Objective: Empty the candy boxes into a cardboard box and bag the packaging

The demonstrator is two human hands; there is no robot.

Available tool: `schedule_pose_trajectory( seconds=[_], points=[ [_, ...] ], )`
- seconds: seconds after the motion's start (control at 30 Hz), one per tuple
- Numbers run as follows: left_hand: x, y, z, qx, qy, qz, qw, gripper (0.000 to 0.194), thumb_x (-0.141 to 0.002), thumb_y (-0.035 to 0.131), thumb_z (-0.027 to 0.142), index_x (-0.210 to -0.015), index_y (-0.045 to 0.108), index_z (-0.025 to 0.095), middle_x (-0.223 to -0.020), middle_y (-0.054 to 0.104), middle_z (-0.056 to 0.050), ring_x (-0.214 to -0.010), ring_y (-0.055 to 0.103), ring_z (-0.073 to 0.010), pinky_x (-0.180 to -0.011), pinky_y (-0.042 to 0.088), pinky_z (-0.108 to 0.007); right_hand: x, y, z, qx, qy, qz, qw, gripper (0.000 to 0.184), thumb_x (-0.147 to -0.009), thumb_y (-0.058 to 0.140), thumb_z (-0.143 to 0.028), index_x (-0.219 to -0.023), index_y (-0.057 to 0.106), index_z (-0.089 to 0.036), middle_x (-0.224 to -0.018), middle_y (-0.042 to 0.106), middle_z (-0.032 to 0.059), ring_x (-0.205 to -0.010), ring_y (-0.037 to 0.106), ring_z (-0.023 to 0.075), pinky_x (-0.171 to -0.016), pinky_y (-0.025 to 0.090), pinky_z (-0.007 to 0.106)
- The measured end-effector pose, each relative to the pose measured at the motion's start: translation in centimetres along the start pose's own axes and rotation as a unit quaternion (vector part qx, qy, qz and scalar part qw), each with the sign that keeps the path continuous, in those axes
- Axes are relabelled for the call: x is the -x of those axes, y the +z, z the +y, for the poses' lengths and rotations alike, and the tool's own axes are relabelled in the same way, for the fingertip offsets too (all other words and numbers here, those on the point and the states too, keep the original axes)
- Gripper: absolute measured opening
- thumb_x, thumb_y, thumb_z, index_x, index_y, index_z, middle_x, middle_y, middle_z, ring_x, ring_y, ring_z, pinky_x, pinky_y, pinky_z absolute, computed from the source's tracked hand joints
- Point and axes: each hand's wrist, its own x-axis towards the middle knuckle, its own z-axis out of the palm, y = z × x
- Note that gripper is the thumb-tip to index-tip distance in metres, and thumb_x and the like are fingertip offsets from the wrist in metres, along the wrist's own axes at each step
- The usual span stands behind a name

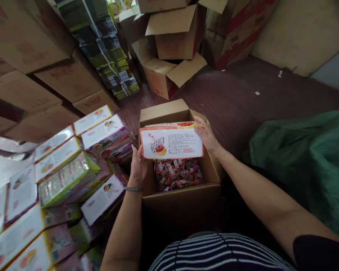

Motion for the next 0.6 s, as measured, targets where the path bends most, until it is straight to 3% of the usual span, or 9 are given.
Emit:
schedule_pose_trajectory(
  seconds=[0.13, 0.23, 0.37, 0.5, 0.6],
  points=[
    [0.2, -1.3, 1.2, 0.015, 0.017, 0.023, 0.999, 0.063, -0.09, 0.047, 0.069, -0.125, 0.067, 0.021, -0.112, 0.074, -0.009, -0.105, 0.068, -0.0232, -0.089, 0.054, -0.034, 1.4, 0.0, 0.2, -0.103, 0.074, 0.013, 0.992, 0.052, -0.086, 0.068, -0.058, -0.12, 0.057, -0.021, -0.111, 0.068, 0.0073, -0.101, 0.066, 0.0252, -0.095, 0.054, 0.041],
    [0.1, -2.5, 2.2, 0.014, 0.0, 0.08, 0.997, 0.062, -0.086, 0.049, 0.071, -0.113, 0.07, 0.02, -0.093, 0.074, -0.008, -0.087, 0.07, -0.02, -0.078, 0.054, -0.031, 3.4, 0.0, 0.4, -0.204, 0.177, 0.037, 0.962, 0.048, -0.096, 0.052, -0.062, -0.113, 0.061, -0.019, -0.105, 0.071, 0.0101, -0.107, 0.065, 0.0283, -0.095, 0.055, 0.043],
    [0.1, -3.1, 2.1, -0.042, 0.0, 0.117, 0.992, 0.064, -0.075, 0.057, 0.075, -0.097, 0.072, 0.017, -0.086, 0.072, -0.007, -0.082, 0.068, -0.0194, -0.075, 0.052, -0.03, 5.2, -0.5, 0.5, -0.276, 0.306, 0.086, 0.907, 0.054, -0.102, 0.032, -0.062, -0.116, 0.062, -0.019, -0.105, 0.072, 0.0109, -0.111, 0.065, 0.0283, -0.093, 0.056, 0.045],
    [1.8, -1.5, -0.5, -0.248, 0.051, 0.119, 0.96, 0.048, -0.062, 0.079, 0.062, -0.075, 0.071, 0.016, -0.074, 0.068, -0.005, -0.076, 0.062, -0.0182, -0.07, 0.047, -0.027, 6.4, 0.0, 0.2, -0.288, 0.298, 0.089, 0.906, 0.054, -0.102, 0.031, -0.061, -0.121, 0.06, -0.02, -0.11, 0.071, 0.0101, -0.11, 0.066, 0.0266, -0.092, 0.057, 0.044],
    [3.9, 0.7, -3.2, -0.227, 0.015, 0.017, 0.974, 0.045, -0.063, 0.085, 0.05, -0.093, 0.072, 0.018, -0.092, 0.072, -0.007, -0.085, 0.064, -0.0188, -0.072, 0.047, -0.026, 7.3, 1.2, -0.3, -0.293, 0.255, 0.043, 0.92, 0.06, -0.098, 0.035, -0.07, -0.121, 0.059, -0.02, -0.117, 0.069, 0.0116, -0.112, 0.065, 0.0281, -0.09, 0.058, 0.044]
  ],
)
